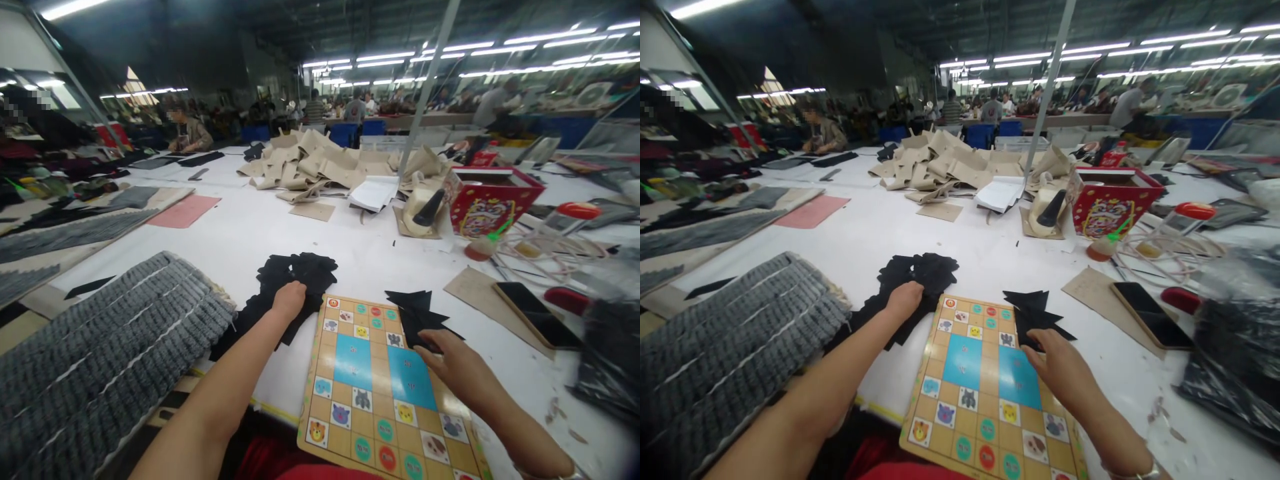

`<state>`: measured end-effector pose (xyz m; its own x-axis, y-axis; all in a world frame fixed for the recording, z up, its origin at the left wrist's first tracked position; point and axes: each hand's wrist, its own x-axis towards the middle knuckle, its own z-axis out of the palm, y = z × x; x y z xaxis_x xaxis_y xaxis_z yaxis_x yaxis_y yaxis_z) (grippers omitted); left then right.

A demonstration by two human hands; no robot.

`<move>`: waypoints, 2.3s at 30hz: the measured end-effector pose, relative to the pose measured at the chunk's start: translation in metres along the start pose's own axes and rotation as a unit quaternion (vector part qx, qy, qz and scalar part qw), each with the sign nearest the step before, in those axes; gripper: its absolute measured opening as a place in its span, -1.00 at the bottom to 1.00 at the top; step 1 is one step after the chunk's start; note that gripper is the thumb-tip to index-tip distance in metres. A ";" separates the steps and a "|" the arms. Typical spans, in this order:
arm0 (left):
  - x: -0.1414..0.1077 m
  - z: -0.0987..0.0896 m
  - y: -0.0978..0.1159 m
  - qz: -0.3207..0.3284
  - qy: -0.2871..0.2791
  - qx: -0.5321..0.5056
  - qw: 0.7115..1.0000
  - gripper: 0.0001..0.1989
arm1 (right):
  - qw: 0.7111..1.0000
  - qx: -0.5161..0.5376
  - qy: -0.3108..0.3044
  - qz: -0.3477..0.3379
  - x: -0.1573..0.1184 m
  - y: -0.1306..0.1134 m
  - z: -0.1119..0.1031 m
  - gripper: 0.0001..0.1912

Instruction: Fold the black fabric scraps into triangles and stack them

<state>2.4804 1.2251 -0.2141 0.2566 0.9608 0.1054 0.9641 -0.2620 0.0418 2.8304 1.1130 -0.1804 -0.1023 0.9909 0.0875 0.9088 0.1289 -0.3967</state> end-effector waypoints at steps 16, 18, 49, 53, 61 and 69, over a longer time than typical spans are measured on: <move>-0.072 -0.023 0.038 0.149 0.059 -0.060 0.985 -0.71 | 0.846 0.468 -0.192 0.169 -0.016 -0.072 0.054 -0.57; -0.117 -0.016 0.058 0.287 0.085 -0.089 0.950 -0.73 | 0.789 0.519 -0.228 0.236 -0.018 -0.070 0.055 -0.51; -0.188 0.018 0.083 0.209 0.124 -0.067 0.968 -0.64 | 0.956 -0.074 0.034 -0.282 -0.071 -0.104 0.106 -0.72; -0.186 0.019 0.079 0.196 0.105 -0.109 0.969 -0.67 | 0.944 -0.104 0.012 -0.312 -0.069 -0.106 0.103 -0.71; -0.184 0.019 0.078 0.179 0.062 -0.111 0.976 -0.55 | 0.927 -0.145 -0.016 -0.345 -0.065 -0.106 0.100 -0.75; -0.177 0.007 0.068 0.119 0.051 -0.091 0.987 -0.58 | 0.921 -0.160 -0.040 -0.353 -0.059 -0.112 0.099 -0.78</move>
<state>2.5008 1.0376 -0.2372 0.4567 0.8585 0.2333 0.8472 -0.4997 0.1802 2.6944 1.0444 -0.2320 -0.7311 0.6661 0.1475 0.6759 0.7366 0.0243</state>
